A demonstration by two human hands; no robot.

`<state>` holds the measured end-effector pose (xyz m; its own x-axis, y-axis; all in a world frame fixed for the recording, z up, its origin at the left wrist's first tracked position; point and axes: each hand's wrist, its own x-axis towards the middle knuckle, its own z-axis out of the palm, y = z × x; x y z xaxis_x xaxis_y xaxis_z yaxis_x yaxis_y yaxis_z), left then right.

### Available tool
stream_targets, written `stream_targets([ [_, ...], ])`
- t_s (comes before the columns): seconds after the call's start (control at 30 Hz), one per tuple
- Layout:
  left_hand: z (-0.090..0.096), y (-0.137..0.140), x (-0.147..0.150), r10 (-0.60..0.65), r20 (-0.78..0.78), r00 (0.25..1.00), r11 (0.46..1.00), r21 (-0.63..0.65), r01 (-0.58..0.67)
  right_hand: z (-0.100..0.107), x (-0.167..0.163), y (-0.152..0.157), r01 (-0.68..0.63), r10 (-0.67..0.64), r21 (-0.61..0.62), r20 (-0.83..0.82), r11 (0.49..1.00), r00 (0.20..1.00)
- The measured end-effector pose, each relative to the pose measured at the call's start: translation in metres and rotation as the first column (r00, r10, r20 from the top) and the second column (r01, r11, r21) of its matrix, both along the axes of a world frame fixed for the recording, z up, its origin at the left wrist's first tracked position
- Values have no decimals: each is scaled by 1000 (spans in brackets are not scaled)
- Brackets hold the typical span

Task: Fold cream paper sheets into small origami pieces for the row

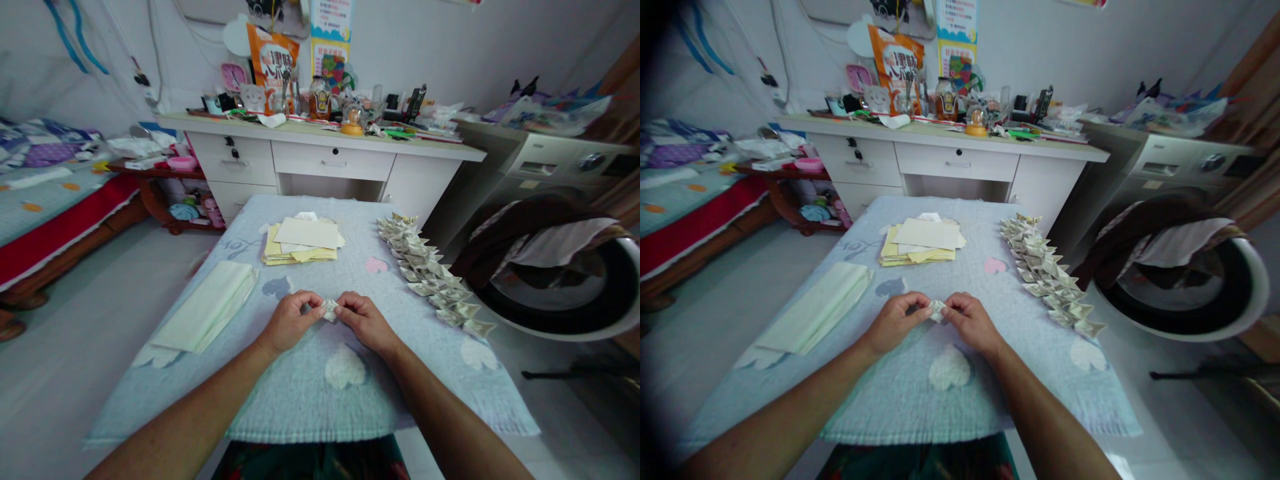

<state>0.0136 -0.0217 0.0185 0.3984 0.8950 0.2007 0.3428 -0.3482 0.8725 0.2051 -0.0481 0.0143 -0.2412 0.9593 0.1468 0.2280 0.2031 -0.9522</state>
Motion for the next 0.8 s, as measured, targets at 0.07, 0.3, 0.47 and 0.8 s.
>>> stream_targets([
  [0.07,1,-1,0,-9,21,1000,1000,-18,9,1,-2,0,1,-2,-14,-15,1000,1000],
  [0.3,0,-2,3,-80,93,992,986,-136,92,2,-6,0,-41,30,-101,-105,994,994],
  [0.47,2,-2,-1,-135,217,967,975,-145,169,0,-5,1,-30,-1,-172,-180,985,984],
  [0.8,-1,-4,2,-65,26,998,996,-51,66,2,-6,0,-34,20,-115,-121,993,992],
])
